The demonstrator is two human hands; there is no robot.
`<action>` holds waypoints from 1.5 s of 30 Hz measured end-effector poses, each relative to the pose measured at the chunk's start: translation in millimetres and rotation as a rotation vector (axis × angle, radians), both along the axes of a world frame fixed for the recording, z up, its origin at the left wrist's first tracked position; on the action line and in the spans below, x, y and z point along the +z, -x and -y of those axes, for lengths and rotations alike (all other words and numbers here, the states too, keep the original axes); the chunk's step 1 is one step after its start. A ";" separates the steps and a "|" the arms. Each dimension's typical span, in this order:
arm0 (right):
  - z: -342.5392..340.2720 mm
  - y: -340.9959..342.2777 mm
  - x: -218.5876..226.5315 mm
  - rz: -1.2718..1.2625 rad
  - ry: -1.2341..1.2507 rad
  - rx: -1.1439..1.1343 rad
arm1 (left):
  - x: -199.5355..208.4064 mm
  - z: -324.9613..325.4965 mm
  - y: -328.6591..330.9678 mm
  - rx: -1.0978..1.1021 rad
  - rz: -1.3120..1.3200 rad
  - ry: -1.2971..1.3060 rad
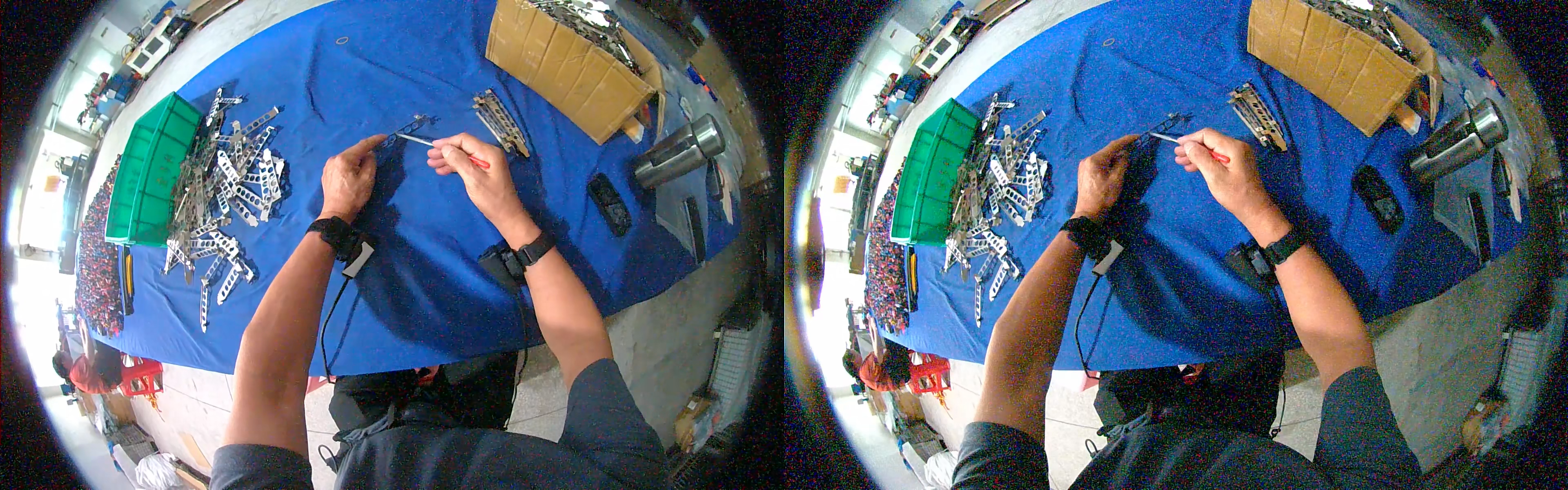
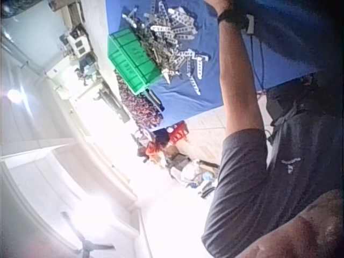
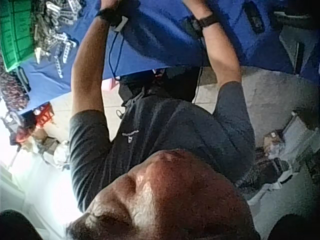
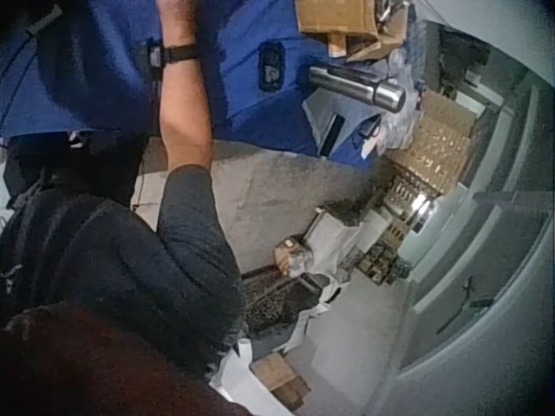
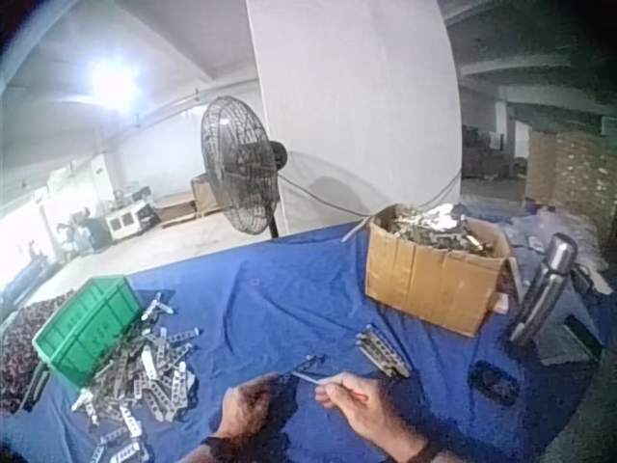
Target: Assembling small metal components using a screwdriver at a workstation.
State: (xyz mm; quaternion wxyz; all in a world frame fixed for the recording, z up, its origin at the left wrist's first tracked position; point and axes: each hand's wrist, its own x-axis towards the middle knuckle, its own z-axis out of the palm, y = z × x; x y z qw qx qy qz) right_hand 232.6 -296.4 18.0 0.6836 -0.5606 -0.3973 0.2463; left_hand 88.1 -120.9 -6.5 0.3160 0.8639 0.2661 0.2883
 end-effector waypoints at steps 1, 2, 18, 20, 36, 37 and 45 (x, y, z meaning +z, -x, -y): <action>0.9 -2.1 -2.4 0.013 0.020 0.007 | 0.8 0.3 -0.4 -0.009 0.015 0.002; 1.7 -3.7 -3.8 0.026 0.040 0.015 | 1.8 0.4 0.3 -0.009 0.016 0.002; 1.7 -1.0 0.4 0.049 0.023 0.021 | 2.3 1.6 0.3 -0.007 0.006 -0.008; 1.5 -1.3 1.7 0.022 -0.015 -0.036 | 3.6 1.4 -0.3 -0.008 0.001 -0.009; 2.6 -0.6 1.0 0.052 0.029 0.003 | 6.9 2.0 1.2 -0.013 -0.092 0.030; 2.1 -0.3 0.6 0.022 0.007 -0.004 | 7.5 3.0 1.3 -0.005 -0.109 0.036; 2.7 -4.8 -1.9 0.020 0.052 0.000 | 7.4 3.4 0.2 -0.002 -0.033 -0.007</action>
